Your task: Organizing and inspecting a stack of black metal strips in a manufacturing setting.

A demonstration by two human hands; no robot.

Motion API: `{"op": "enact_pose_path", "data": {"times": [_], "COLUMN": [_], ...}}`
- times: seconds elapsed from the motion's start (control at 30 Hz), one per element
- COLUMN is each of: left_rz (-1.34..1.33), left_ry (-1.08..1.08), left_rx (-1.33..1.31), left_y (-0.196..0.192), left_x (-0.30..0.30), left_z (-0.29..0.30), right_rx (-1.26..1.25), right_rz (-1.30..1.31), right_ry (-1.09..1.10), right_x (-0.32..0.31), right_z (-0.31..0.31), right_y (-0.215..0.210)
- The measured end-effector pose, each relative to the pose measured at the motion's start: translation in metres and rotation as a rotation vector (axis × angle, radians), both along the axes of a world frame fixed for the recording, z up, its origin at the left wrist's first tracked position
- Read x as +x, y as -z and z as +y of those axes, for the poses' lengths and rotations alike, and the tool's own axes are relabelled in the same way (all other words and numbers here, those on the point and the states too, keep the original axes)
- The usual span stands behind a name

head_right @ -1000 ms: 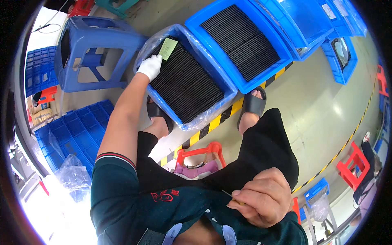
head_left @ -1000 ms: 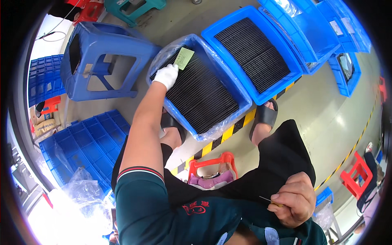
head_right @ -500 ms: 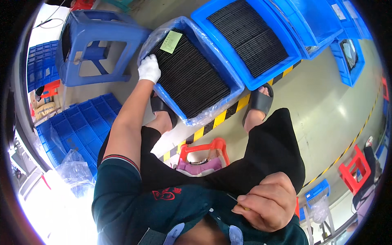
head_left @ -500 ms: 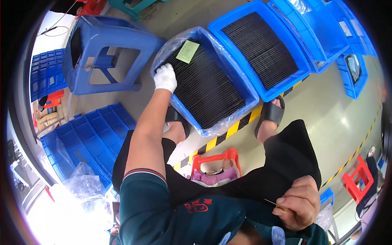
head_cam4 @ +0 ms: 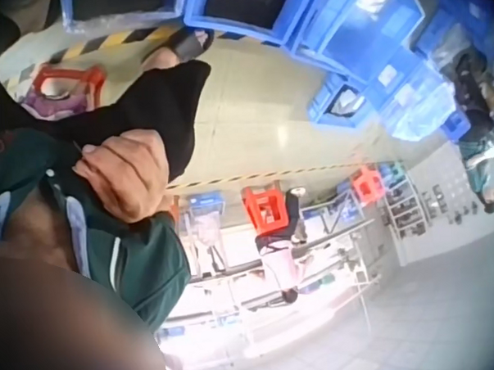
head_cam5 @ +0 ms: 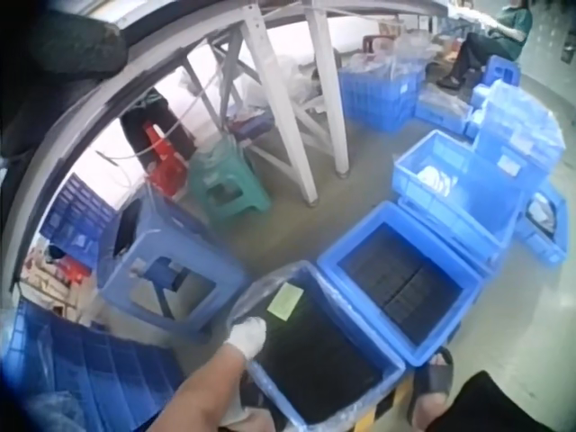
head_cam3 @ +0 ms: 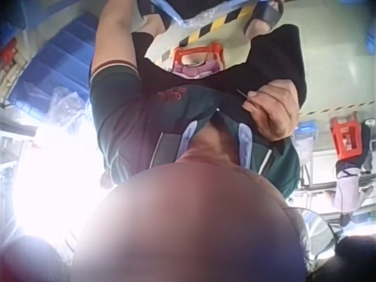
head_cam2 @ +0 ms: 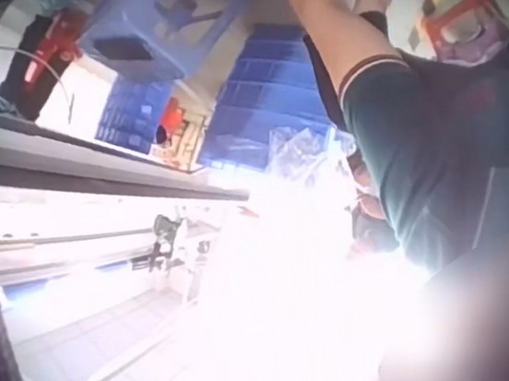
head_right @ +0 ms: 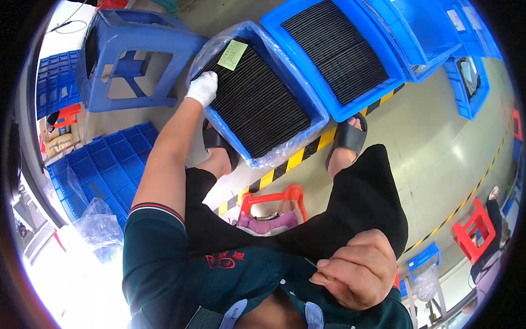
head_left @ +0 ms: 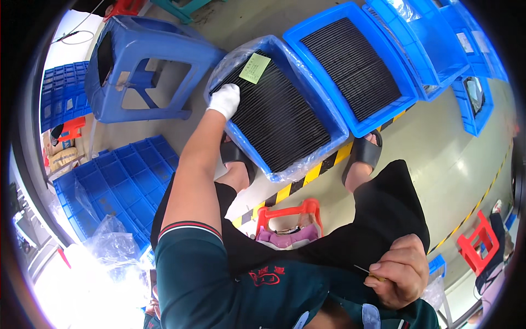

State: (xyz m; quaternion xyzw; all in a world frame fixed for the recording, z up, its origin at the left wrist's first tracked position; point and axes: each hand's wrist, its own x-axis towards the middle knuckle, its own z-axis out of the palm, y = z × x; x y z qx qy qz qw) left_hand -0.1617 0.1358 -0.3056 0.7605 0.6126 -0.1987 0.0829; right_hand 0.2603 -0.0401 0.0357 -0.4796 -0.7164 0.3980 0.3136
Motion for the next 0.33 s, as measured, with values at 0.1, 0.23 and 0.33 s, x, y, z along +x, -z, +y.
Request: {"op": "enact_pose_path", "data": {"times": [0.1,0.23,0.33], "left_rz": [0.001,0.1,0.065], "left_ry": [0.064,0.035,-0.099], "left_rx": [-0.106,0.152,0.054], "left_y": [-0.017,-0.003,0.004], "left_x": [-0.002,0.007,0.01], "left_z": [0.011,0.005,0.011], "right_rx": [0.005,-0.005,-0.019], "right_rz": [0.005,0.012,0.012], "right_ry": [0.01,0.01,-0.002], "right_x": [0.002,0.003,0.005], "right_z": [-0.002,-0.002,-0.002], "right_y": [0.002,0.0,0.001]}}
